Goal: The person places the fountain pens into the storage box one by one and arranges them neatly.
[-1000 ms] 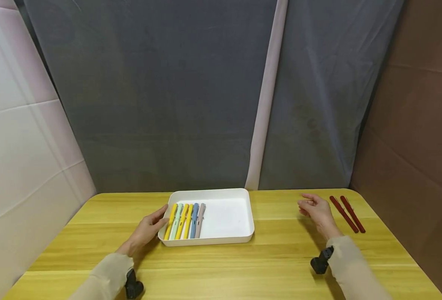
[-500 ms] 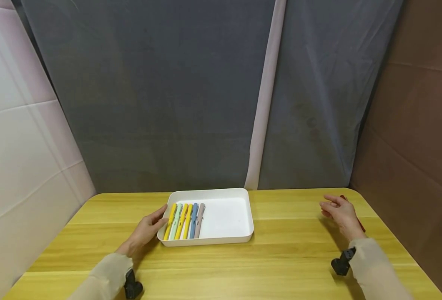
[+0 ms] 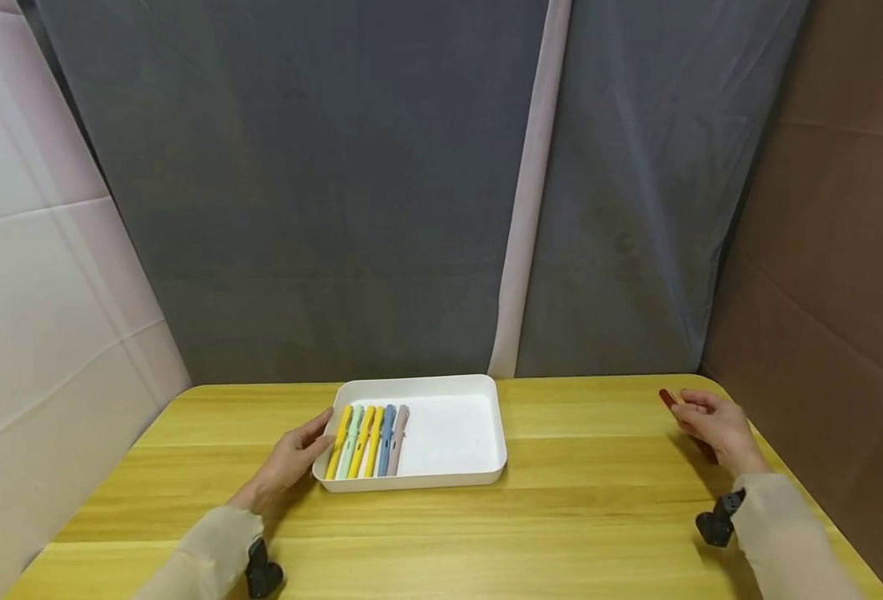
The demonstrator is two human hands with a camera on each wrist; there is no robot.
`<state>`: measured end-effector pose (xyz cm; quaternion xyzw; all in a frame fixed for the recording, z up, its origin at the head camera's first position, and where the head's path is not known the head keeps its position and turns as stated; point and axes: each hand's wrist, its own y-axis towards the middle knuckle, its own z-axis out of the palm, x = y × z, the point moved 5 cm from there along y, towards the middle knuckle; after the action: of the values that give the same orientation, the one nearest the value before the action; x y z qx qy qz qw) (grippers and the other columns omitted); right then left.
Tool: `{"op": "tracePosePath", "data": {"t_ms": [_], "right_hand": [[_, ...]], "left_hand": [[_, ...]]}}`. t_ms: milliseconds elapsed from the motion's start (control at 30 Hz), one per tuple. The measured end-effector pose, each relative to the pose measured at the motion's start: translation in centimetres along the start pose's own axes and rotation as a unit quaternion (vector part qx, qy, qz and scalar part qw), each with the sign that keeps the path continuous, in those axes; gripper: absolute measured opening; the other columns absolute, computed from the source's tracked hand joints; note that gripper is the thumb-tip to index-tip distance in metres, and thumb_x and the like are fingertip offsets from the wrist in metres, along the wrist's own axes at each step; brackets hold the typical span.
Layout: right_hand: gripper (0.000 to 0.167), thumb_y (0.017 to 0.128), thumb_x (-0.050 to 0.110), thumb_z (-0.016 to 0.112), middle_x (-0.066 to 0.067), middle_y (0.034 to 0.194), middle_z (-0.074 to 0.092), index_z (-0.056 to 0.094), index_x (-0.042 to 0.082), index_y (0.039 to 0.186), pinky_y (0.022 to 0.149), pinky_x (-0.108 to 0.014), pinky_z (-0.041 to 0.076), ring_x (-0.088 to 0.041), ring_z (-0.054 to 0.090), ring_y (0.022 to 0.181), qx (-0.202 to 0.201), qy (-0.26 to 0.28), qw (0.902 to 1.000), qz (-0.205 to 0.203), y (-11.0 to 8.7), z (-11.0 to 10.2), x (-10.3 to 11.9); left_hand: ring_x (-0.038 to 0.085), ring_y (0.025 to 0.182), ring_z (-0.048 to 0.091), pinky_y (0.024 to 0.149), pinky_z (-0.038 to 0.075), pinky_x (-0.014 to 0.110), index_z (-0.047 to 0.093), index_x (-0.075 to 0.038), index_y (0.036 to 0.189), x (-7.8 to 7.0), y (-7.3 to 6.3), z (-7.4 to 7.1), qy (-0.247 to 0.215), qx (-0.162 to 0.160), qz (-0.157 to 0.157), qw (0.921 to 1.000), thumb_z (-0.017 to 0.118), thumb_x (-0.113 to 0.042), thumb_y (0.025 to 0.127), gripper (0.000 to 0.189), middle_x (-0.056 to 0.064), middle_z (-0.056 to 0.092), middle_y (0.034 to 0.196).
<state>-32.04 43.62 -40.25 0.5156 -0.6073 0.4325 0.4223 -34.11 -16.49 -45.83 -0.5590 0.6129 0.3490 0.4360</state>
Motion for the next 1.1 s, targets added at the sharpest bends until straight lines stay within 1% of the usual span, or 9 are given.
{"op": "tracePosePath", "data": {"t_ms": [33, 100, 267, 433, 567, 667, 800, 867, 1100], "right_hand": [[0.042, 0.091, 0.015, 0.062, 0.019, 0.087, 0.056, 0.052, 0.005, 0.130, 0.072, -0.019, 0.055, 0.003, 0.060, 0.077, -0.004, 0.000, 1.0000, 0.005, 0.1, -0.3, -0.1], [0.064, 0.092, 0.018, 0.060, 0.022, 0.089, 0.054, 0.031, -0.012, 0.140, 0.073, -0.019, 0.054, 0.006, 0.059, 0.078, -0.002, -0.044, 0.9990, 0.005, 0.2, -0.8, -0.3], [0.072, 0.094, 0.020, 0.058, 0.020, 0.089, 0.055, 0.019, -0.020, 0.139, 0.074, -0.018, 0.054, 0.007, 0.059, 0.080, 0.010, -0.085, 0.9962, -0.013, 0.4, -1.4, -0.3], [0.070, 0.095, 0.018, 0.056, 0.011, 0.094, 0.057, 0.017, -0.022, 0.138, 0.076, -0.020, 0.054, 0.007, 0.060, 0.082, 0.029, -0.118, 0.9924, -0.020, 0.2, -1.8, -0.1], [0.066, 0.096, 0.018, 0.053, -0.010, 0.106, 0.061, 0.021, -0.023, 0.136, 0.073, -0.018, 0.053, 0.009, 0.057, 0.081, 0.036, -0.169, 0.9842, -0.039, 0.2, -2.0, 0.0], [0.064, 0.096, 0.019, 0.054, -0.008, 0.105, 0.062, 0.025, -0.023, 0.135, 0.070, -0.016, 0.051, 0.007, 0.055, 0.078, 0.031, -0.188, 0.9811, -0.032, 0.4, -2.0, 0.0], [0.063, 0.093, 0.016, 0.058, 0.008, 0.093, 0.060, 0.028, -0.024, 0.132, 0.068, -0.017, 0.051, 0.002, 0.054, 0.076, 0.024, -0.182, 0.9829, -0.015, 0.7, -2.2, -0.2], [0.061, 0.092, 0.013, 0.058, 0.007, 0.093, 0.062, 0.029, -0.025, 0.131, 0.068, -0.018, 0.051, 0.001, 0.056, 0.075, 0.023, -0.190, 0.9813, -0.020, 0.9, -2.3, -0.2], [0.058, 0.092, 0.012, 0.059, -0.031, 0.112, 0.058, 0.034, -0.022, 0.132, 0.067, -0.023, 0.052, 0.002, 0.056, 0.075, 0.026, -0.239, 0.9700, -0.033, 1.6, -2.2, -0.2]], "left_hand": [[0.030, 0.140, 0.026, 0.111, 0.026, 0.045, 0.024, -0.006, 0.149, -0.1, 0.0, 0.0, 0.001, 0.000, 0.000, 1.0000, 0.048, -0.011, 0.098, 0.056, 0.017, 0.027, 0.152], [0.030, 0.140, 0.025, 0.111, 0.026, 0.046, 0.024, -0.007, 0.149, -0.1, -0.1, 0.0, 0.004, 0.001, -0.004, 1.0000, 0.048, -0.012, 0.098, 0.056, 0.017, 0.026, 0.153], [0.031, 0.140, 0.025, 0.111, 0.025, 0.046, 0.024, -0.006, 0.149, -0.2, -0.1, -0.1, 0.008, 0.003, 0.000, 1.0000, 0.048, -0.012, 0.098, 0.056, 0.016, 0.025, 0.153], [0.030, 0.140, 0.024, 0.111, 0.025, 0.045, 0.023, -0.005, 0.149, -0.1, -0.1, -0.1, 0.009, 0.005, 0.003, 0.9999, 0.048, -0.012, 0.099, 0.056, 0.016, 0.024, 0.153], [0.030, 0.141, 0.022, 0.112, 0.024, 0.046, 0.023, -0.006, 0.149, -0.2, -0.2, -0.1, 0.012, 0.006, 0.001, 0.9999, 0.048, -0.013, 0.099, 0.057, 0.015, 0.023, 0.154], [0.030, 0.141, 0.022, 0.111, 0.024, 0.046, 0.023, -0.006, 0.149, -0.3, -0.4, 0.0, 0.013, 0.006, 0.001, 0.9999, 0.048, -0.014, 0.098, 0.057, 0.015, 0.024, 0.153], [0.030, 0.141, 0.022, 0.111, 0.024, 0.046, 0.024, -0.005, 0.149, -0.2, -0.5, 0.0, 0.012, 0.008, 0.002, 0.9999, 0.049, -0.014, 0.098, 0.057, 0.016, 0.025, 0.153], [0.030, 0.140, 0.023, 0.111, 0.024, 0.046, 0.024, -0.005, 0.149, -0.2, -0.5, 0.0, 0.011, 0.007, 0.003, 0.9999, 0.049, -0.013, 0.098, 0.057, 0.016, 0.025, 0.153], [0.030, 0.140, 0.024, 0.111, 0.025, 0.046, 0.024, -0.006, 0.149, 0.0, -0.2, 0.0, 0.009, 0.002, -0.005, 0.9999, 0.049, -0.014, 0.098, 0.057, 0.015, 0.026, 0.153]]}}
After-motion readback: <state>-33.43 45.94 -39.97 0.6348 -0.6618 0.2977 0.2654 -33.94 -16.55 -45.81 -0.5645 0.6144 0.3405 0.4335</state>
